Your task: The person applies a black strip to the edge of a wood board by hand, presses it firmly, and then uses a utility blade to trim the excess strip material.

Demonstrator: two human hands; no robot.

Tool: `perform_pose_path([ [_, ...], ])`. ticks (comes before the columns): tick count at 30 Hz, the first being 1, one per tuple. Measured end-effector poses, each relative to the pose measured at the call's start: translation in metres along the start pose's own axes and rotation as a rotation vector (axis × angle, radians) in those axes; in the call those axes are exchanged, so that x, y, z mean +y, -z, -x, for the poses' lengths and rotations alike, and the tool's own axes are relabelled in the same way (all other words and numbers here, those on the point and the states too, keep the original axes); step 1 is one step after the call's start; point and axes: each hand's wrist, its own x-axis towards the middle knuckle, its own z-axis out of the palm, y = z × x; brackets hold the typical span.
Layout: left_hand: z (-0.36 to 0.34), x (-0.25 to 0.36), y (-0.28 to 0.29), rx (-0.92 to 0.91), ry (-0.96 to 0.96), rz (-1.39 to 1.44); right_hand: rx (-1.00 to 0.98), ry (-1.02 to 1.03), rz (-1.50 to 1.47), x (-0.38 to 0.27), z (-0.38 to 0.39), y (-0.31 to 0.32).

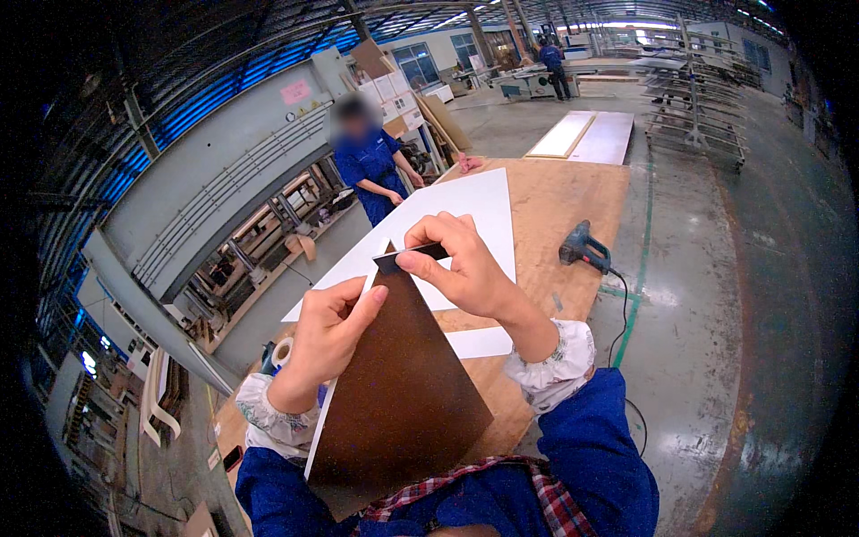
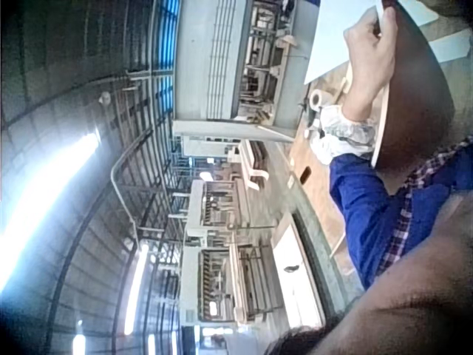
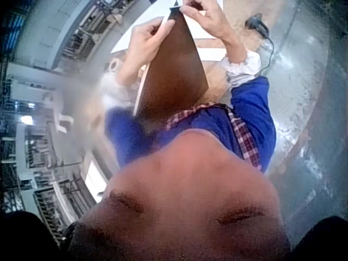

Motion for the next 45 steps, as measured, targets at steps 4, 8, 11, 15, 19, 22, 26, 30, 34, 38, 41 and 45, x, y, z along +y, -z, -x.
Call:
perform_pose_path([
  [4,-0.001,-0.001,0.000,0.018,-0.001,-0.002,0.019,-0.066,-0.054,0.002,0.002,-0.004],
  [8,-0.002,-0.001,0.000,0.023,0.016,-0.021,0.117,-0.190,-0.318,0.004,0.004,-0.012],
  [11,-0.003,-0.002,0.002,0.017,0.019,-0.050,0.141,-0.155,-0.383,0.013,0.001,-0.013],
  [15,-0.003,-0.003,0.005,-0.028,0.044,-0.016,0.259,-0.255,-0.357,0.025,-0.004,-0.009],
  [19,-0.004,-0.005,0.005,-0.019,0.026,0.017,0.208,-0.316,-0.445,0.023,0.000,-0.006],
  [22,-0.005,-0.006,0.003,0.007,0.014,-0.007,0.136,-0.128,-0.206,0.014,0.009,-0.011],
  [26,-0.005,-0.006,0.003,0.024,0.004,-0.016,0.161,-0.109,-0.200,0.014,0.008,-0.018],
  [30,-0.005,-0.006,0.005,0.010,0.001,-0.030,0.218,-0.199,-0.360,0.024,-0.001,-0.017],
  [34,-0.005,-0.008,0.005,0.014,-0.005,-0.014,0.236,-0.293,-0.494,0.025,-0.003,-0.015],
  [38,-0.007,-0.009,0.005,0.025,0.016,-0.030,0.143,-0.109,-0.198,0.013,0.007,-0.019],
  [41,-0.006,-0.009,0.005,0.026,-0.011,0.009,0.128,-0.151,-0.224,0.009,0.006,-0.022],
  [45,-0.005,-0.006,0.007,-0.014,0.043,-0.014,0.128,-0.224,-0.411,0.013,-0.002,-0.019],
])
